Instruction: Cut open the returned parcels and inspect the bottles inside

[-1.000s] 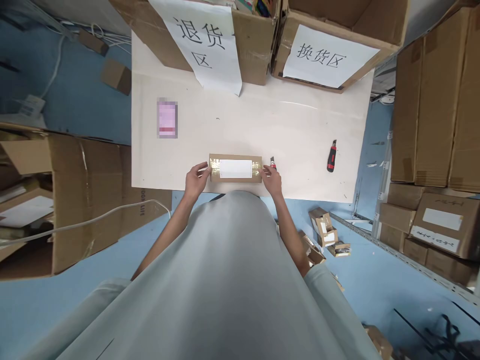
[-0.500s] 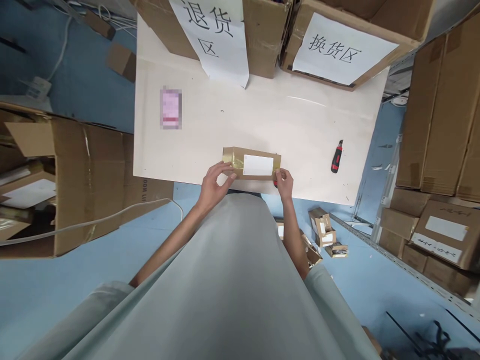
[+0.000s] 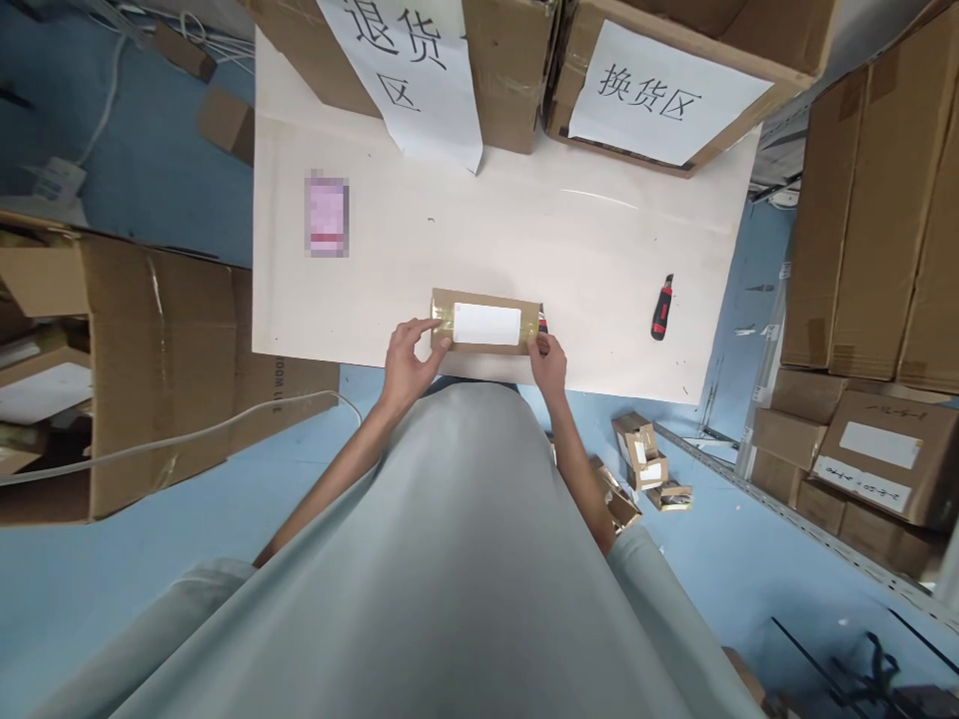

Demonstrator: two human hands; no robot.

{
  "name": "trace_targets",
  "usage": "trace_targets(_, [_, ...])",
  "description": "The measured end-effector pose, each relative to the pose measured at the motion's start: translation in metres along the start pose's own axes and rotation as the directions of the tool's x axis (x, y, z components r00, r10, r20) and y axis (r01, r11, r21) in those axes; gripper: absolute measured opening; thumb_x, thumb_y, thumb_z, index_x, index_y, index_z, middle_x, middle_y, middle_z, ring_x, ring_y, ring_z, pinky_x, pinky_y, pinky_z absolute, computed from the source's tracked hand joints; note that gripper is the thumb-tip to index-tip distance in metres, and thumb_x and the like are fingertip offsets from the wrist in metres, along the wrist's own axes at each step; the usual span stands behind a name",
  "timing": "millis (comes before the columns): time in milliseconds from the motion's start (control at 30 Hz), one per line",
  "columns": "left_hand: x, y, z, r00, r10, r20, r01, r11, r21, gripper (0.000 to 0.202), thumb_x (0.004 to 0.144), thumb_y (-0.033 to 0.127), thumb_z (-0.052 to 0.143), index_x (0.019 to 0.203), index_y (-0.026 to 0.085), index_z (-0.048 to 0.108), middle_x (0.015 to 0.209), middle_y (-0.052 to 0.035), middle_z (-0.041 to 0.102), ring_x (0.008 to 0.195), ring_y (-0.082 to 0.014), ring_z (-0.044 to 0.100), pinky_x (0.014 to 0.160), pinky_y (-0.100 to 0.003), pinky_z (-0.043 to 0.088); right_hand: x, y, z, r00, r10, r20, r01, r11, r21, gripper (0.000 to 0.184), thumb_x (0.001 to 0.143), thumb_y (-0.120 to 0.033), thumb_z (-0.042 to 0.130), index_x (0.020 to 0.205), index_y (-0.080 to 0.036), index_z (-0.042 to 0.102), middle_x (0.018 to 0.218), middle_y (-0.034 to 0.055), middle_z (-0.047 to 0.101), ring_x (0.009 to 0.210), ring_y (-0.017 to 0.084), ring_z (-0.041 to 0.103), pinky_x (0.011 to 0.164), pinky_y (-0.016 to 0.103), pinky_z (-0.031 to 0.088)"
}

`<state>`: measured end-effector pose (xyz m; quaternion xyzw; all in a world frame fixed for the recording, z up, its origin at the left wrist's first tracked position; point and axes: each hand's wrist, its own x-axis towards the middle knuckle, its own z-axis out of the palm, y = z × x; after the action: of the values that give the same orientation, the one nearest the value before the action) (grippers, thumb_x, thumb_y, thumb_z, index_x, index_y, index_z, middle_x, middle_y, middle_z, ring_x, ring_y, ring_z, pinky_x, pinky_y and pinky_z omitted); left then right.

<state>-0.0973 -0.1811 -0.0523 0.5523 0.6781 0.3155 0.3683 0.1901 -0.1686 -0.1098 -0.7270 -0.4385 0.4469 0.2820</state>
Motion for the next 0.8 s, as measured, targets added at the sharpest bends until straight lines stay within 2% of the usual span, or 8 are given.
trace_targets(167, [0.009,-0.027,0.002,0.995,-0.098,-0.030,0.098,0.995,0.017,0.037,0.104,0.040,0.072,0.137,0.024,0.073,0.145,-0.0146,0.070,0.143,-0.0333,0.061,0.130,-0.051,0.046,-0.015,-0.028,0.014,0.994,-0.086,0.071,0.093,0.990,-0.103,0.059,0.105,-0.071,0.060,0.132,-0.022,0.079,0.131,0.0168,0.080,0.121,0.035,0.075,0.108,0.052,0.064])
trace_targets(267, [0.012,-0.037,0.001,0.983,-0.141,-0.121,0.144,0.990,0.011,0.034,0.107,0.041,0.068,0.138,0.026,0.071,0.147,-0.0127,0.071,0.146,-0.0309,0.061,0.128,-0.047,0.047,-0.026,-0.048,0.022,0.975,-0.183,0.129,0.203,0.966,-0.161,0.055,0.111,-0.064,0.056,0.139,-0.023,0.077,0.129,0.0163,0.079,0.122,0.037,0.074,0.113,0.055,0.062])
trace_targets(333, [0.015,-0.044,-0.001,0.957,-0.196,-0.215,0.202,0.979,0.004,0.031,0.110,0.042,0.064,0.135,0.026,0.071,0.146,-0.0124,0.072,0.144,-0.0298,0.063,0.124,-0.045,0.050,-0.034,-0.063,0.029,0.942,-0.287,0.173,0.315,0.935,-0.163,0.051,0.114,-0.058,0.054,0.145,-0.024,0.075,0.133,0.0158,0.077,0.127,0.037,0.072,0.116,0.055,0.061])
trace_targets(433, [0.021,-0.057,-0.008,0.907,-0.259,-0.332,0.277,0.961,0.008,0.029,0.113,0.043,0.058,0.129,0.023,0.071,0.142,-0.0140,0.074,0.140,-0.0295,0.065,0.118,-0.042,0.052,-0.047,-0.085,0.041,0.867,-0.434,0.247,0.475,0.868,-0.143,0.047,0.117,-0.049,0.052,0.153,-0.027,0.072,0.143,0.0144,0.074,0.138,0.035,0.069,0.122,0.053,0.058])
trace_targets(533, [0.025,-0.069,-0.018,0.877,-0.307,-0.369,0.334,0.943,0.008,0.030,0.113,0.045,0.058,0.126,0.021,0.071,0.140,-0.0148,0.075,0.137,-0.0288,0.067,0.115,-0.040,0.054,-0.055,-0.101,0.053,0.796,-0.498,0.344,0.562,0.818,-0.118,0.046,0.119,-0.044,0.050,0.157,-0.027,0.069,0.147,0.0141,0.072,0.142,0.034,0.068,0.123,0.051,0.058])
trace_targets(600, [0.026,-0.074,-0.023,0.873,-0.323,-0.365,0.350,0.937,0.009,0.031,0.112,0.046,0.058,0.126,0.022,0.071,0.139,-0.0142,0.076,0.136,-0.0278,0.068,0.114,-0.038,0.055,-0.057,-0.106,0.059,0.767,-0.507,0.393,0.587,0.802,-0.111,0.045,0.119,-0.043,0.051,0.157,-0.028,0.070,0.144,0.0136,0.074,0.139,0.033,0.070,0.122,0.050,0.059])
trace_targets(700, [0.025,-0.077,-0.027,0.876,-0.333,-0.349,0.356,0.934,0.001,0.032,0.111,0.046,0.056,0.125,0.022,0.072,0.138,-0.0136,0.078,0.135,-0.0270,0.070,0.113,-0.037,0.056,-0.057,-0.105,0.063,0.762,-0.507,0.404,0.588,0.802,-0.102,0.043,0.119,-0.045,0.053,0.156,-0.031,0.070,0.137,0.0117,0.077,0.136,0.032,0.072,0.120,0.048,0.060])
trace_targets(800, [0.024,-0.073,-0.026,0.880,-0.342,-0.330,0.349,0.936,-0.040,0.031,0.110,0.041,0.055,0.124,0.020,0.073,0.135,-0.0136,0.079,0.128,-0.0255,0.074,0.111,-0.036,0.058,-0.052,-0.098,0.060,0.792,-0.490,0.364,0.551,0.831,-0.080,0.043,0.118,-0.052,0.055,0.151,-0.031,0.073,0.133,0.0112,0.078,0.133,0.032,0.072,0.119,0.047,0.061])
